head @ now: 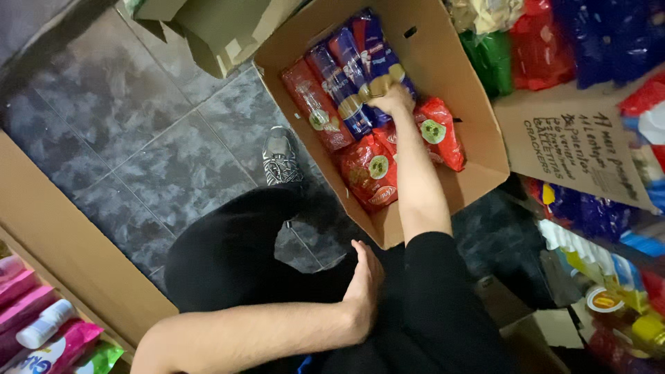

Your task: The person unboxes small items, places food packages into a cardboard box on the floor, and then takes items from the shelves and places them into the same box.

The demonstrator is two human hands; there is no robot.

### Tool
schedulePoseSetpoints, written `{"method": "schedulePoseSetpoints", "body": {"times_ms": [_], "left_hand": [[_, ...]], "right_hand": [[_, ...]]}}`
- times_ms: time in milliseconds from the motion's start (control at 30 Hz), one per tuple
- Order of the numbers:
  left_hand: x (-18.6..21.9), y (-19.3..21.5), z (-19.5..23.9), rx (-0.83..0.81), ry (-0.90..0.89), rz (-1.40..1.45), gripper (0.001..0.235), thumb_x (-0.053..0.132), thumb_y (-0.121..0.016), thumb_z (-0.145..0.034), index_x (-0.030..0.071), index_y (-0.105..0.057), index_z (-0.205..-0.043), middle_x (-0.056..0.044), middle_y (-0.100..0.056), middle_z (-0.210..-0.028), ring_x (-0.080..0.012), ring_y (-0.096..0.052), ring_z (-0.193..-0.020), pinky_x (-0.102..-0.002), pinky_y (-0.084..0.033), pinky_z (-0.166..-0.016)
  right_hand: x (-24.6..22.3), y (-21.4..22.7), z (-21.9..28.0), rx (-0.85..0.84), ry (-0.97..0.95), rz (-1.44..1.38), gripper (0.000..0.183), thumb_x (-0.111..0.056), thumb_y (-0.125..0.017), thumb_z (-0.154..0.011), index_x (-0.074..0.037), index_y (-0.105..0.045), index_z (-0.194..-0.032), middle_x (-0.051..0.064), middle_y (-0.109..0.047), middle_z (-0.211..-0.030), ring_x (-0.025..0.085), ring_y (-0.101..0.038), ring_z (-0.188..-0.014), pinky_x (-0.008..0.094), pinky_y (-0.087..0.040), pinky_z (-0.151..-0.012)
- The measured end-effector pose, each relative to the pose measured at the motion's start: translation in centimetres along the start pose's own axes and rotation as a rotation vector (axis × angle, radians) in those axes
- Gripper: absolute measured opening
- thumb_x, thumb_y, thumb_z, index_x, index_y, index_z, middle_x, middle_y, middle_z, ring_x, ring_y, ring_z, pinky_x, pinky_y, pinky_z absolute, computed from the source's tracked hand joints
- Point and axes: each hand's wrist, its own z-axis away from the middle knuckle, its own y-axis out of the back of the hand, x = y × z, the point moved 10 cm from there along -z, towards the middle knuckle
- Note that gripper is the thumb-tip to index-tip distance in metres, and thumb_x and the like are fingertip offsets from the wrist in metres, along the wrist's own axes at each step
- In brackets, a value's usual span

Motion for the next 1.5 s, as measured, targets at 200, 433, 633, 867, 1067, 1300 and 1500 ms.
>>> {"method": "schedulePoseSetpoints", "body": {"times_ms": [200, 433, 633, 867, 1067, 1300, 1500], "left_hand": [[0.2, 1.6, 1.3, 0.016, -0.013, -0.045, 0.066, 0.029, -0.044, -0.116, -0.01, -0.044, -0.17, -0.037, -0.049, -0.169, -0.0615, -0.045, -0.155, -0.083, -0.04, -0.121], [2.8, 1.1, -0.2, 0.054, 0.025, -0.129, 0.067, 0.031, -0.047, -0.115, -0.007, -0.045, -0.171, -0.033, -0.051, -0.169, -0.0592, -0.049, -0.154, -0.079, -0.041, -0.122], [4.1, 0.9, -0.5, 0.136, 0.067, -0.103, 0.067, 0.037, -0.043, -0.114, -0.007, -0.056, -0.164, -0.035, -0.062, -0.161, -0.058, -0.056, -0.147, -0.082, -0.038, -0.117], [4.0, -0.8, -1.5, 0.119, 0.059, -0.078, 0.051, 0.023, -0.048, -0.118, -0.001, -0.057, -0.161, -0.027, -0.064, -0.158, -0.0508, -0.06, -0.146, -0.083, -0.038, -0.121], [4.3, -0.9, -1.1, 0.162, 0.036, -0.094, 0.051, 0.018, -0.049, -0.117, 0.001, -0.052, -0.165, -0.029, -0.062, -0.159, -0.0544, -0.057, -0.146, -0.085, -0.037, -0.118], [4.4, 0.0, 1.1, 0.181, -0.039, -0.165, 0.052, 0.018, -0.05, -0.117, -0.002, -0.049, -0.165, -0.033, -0.059, -0.16, -0.0572, -0.055, -0.147, -0.084, -0.038, -0.116], [5.0, -0.3, -1.2, 0.186, -0.05, -0.136, 0.052, 0.013, -0.046, -0.116, -0.002, -0.049, -0.165, -0.034, -0.06, -0.157, -0.0595, -0.055, -0.144, -0.087, -0.034, -0.115]], "right_hand": [[-1.3, -3.0, 6.8, -0.144, 0.003, -1.33, 0.019, 0.007, -0.077, -0.073, -0.002, -0.07, -0.088, 0.014, -0.074, -0.071, 0.027, -0.077, -0.058, 0.037, -0.067, -0.054], [3.3, 3.0, 21.1, 0.09, 0.067, -1.034, 0.046, -0.011, -0.083, -0.078, -0.012, -0.083, -0.124, 0.005, -0.086, -0.108, 0.017, -0.08, -0.093, 0.03, -0.063, -0.083], [2.7, 0.5, 36.0, -0.386, 0.768, -1.907, 0.068, -0.041, -0.084, -0.103, 0.002, -0.059, -0.149, 0.028, -0.076, -0.139, 0.043, -0.079, -0.122, 0.059, -0.068, -0.102], [8.5, -4.4, 41.0, 0.097, -0.002, -2.054, 0.046, -0.005, -0.098, -0.087, -0.006, -0.073, -0.126, 0.014, -0.077, -0.102, 0.031, -0.084, -0.084, 0.051, -0.073, -0.075], [17.1, -5.7, 42.9, 0.305, 0.013, -2.03, 0.066, -0.007, -0.099, -0.083, -0.015, -0.071, -0.142, 0.014, -0.079, -0.117, 0.031, -0.084, -0.097, 0.048, -0.071, -0.087], [27.9, -0.9, 50.4, 0.866, 0.021, -1.087, 0.059, -0.017, -0.103, -0.084, -0.018, -0.075, -0.137, 0.013, -0.086, -0.116, 0.029, -0.082, -0.112, 0.046, -0.064, -0.097], [33.2, 9.7, 52.0, 0.932, -0.367, -0.545, 0.067, -0.033, -0.08, -0.097, -0.008, -0.054, -0.154, 0.031, -0.08, -0.092, 0.052, -0.081, -0.101, 0.067, -0.061, -0.094]]}}
